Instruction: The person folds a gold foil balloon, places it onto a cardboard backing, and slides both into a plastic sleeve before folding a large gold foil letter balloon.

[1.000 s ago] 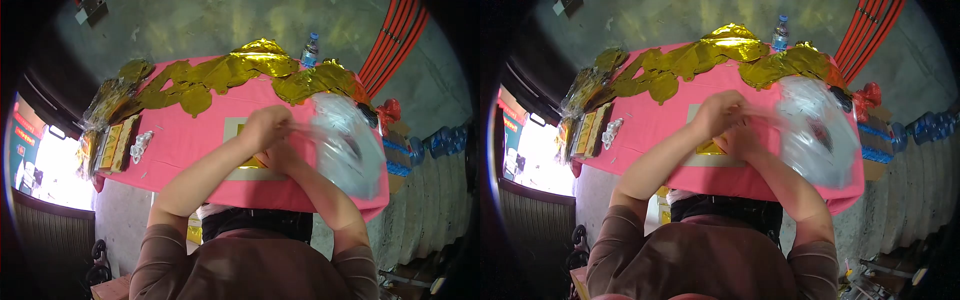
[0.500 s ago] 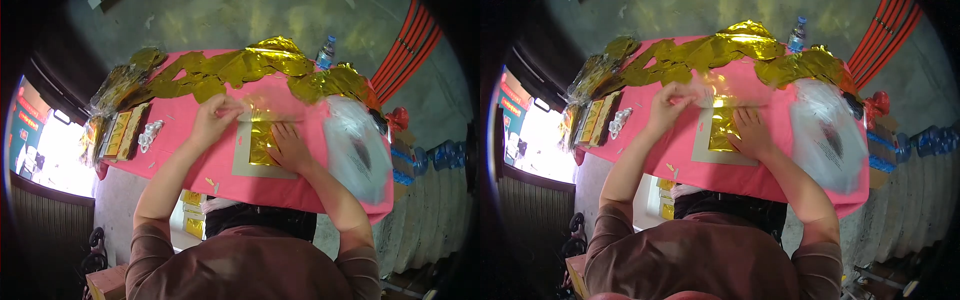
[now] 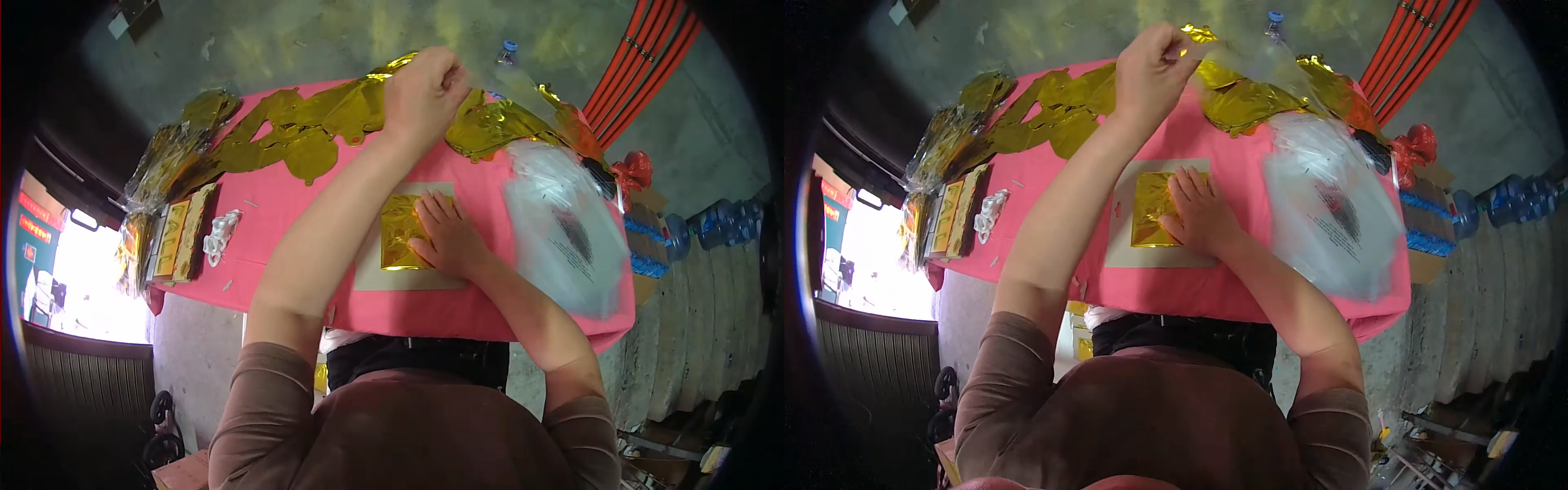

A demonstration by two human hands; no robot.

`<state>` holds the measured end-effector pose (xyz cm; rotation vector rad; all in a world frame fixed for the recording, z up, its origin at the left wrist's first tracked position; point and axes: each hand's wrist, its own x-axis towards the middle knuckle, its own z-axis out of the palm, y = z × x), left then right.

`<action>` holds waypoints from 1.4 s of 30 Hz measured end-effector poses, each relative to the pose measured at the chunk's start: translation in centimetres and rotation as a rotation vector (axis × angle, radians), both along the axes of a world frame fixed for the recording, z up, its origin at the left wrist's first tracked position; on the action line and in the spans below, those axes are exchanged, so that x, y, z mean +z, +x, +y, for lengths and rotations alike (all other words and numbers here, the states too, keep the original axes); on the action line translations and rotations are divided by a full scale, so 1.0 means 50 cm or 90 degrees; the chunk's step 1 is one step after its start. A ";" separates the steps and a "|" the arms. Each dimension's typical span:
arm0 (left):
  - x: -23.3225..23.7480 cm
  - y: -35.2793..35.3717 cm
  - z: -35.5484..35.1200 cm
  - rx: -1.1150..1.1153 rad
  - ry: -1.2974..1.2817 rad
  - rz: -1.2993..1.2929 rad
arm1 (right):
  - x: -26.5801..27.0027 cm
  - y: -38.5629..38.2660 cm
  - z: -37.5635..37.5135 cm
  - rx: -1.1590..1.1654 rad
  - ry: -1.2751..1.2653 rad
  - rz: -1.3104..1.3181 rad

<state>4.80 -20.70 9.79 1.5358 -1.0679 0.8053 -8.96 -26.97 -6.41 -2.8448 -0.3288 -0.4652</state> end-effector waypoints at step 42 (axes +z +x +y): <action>-0.138 -0.088 0.594 0.039 0.536 0.158 | 0.021 0.001 0.000 0.009 -0.017 0.059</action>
